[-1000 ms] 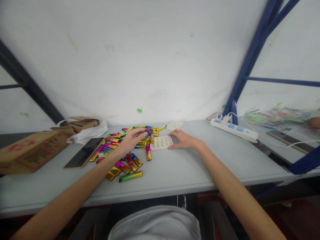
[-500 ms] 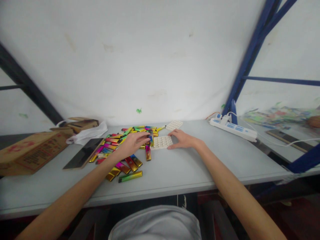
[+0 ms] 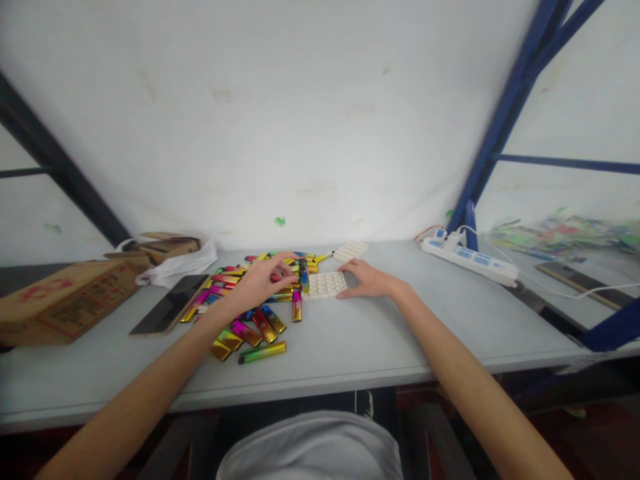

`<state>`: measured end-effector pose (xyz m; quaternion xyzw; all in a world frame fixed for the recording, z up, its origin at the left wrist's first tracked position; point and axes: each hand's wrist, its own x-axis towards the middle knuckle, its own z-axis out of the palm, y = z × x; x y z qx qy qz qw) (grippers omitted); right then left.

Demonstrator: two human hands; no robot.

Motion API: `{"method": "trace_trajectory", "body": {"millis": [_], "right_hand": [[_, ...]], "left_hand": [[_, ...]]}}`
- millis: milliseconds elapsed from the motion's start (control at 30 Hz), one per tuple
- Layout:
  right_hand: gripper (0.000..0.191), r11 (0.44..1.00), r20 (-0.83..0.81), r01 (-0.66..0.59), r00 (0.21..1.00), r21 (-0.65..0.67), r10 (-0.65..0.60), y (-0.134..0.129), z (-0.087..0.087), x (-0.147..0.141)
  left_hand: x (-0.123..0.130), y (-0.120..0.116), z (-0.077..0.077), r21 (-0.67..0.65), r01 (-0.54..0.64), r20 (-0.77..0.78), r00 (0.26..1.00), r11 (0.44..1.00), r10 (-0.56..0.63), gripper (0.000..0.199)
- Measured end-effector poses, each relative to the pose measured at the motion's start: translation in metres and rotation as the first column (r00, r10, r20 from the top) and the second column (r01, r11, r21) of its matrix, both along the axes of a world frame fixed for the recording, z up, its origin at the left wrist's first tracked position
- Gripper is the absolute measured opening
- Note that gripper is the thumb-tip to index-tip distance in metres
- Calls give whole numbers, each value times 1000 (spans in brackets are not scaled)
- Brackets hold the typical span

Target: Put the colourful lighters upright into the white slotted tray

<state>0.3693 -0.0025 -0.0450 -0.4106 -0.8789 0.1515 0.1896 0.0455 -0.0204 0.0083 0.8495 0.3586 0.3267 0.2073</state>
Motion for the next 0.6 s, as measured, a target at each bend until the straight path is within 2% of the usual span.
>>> {"method": "trace_trajectory", "body": {"millis": [67, 133, 200, 267, 400, 600], "right_hand": [[72, 1000, -8, 7, 1000, -2, -7, 0, 0, 0], [72, 1000, -8, 10, 1000, -6, -10, 0, 0, 0], [73, 1000, -2, 10, 1000, -12, -10, 0, 1, -1], [74, 1000, -1, 8, 1000, -17, -8, 0, 1, -1], [73, 1000, -12, 1, 1000, -13, -1, 0, 2, 0], [73, 1000, 5, 9, 1000, -1, -9, 0, 0, 0]], "left_hand": [[-13, 1, 12, -20, 13, -25, 1000, 1000, -14, 23], [-28, 3, 20, -137, 83, -122, 987, 987, -100, 22], [-42, 4, 23, -281, 137, -249, 945, 950, -210, 22], [-52, 5, 23, -343, 146, -360, 892, 928, -273, 23], [-57, 3, 20, -311, 119, -497, 825, 943, -268, 24], [-49, 1, 17, -253, 75, -495, 846, 965, -196, 20]]}}
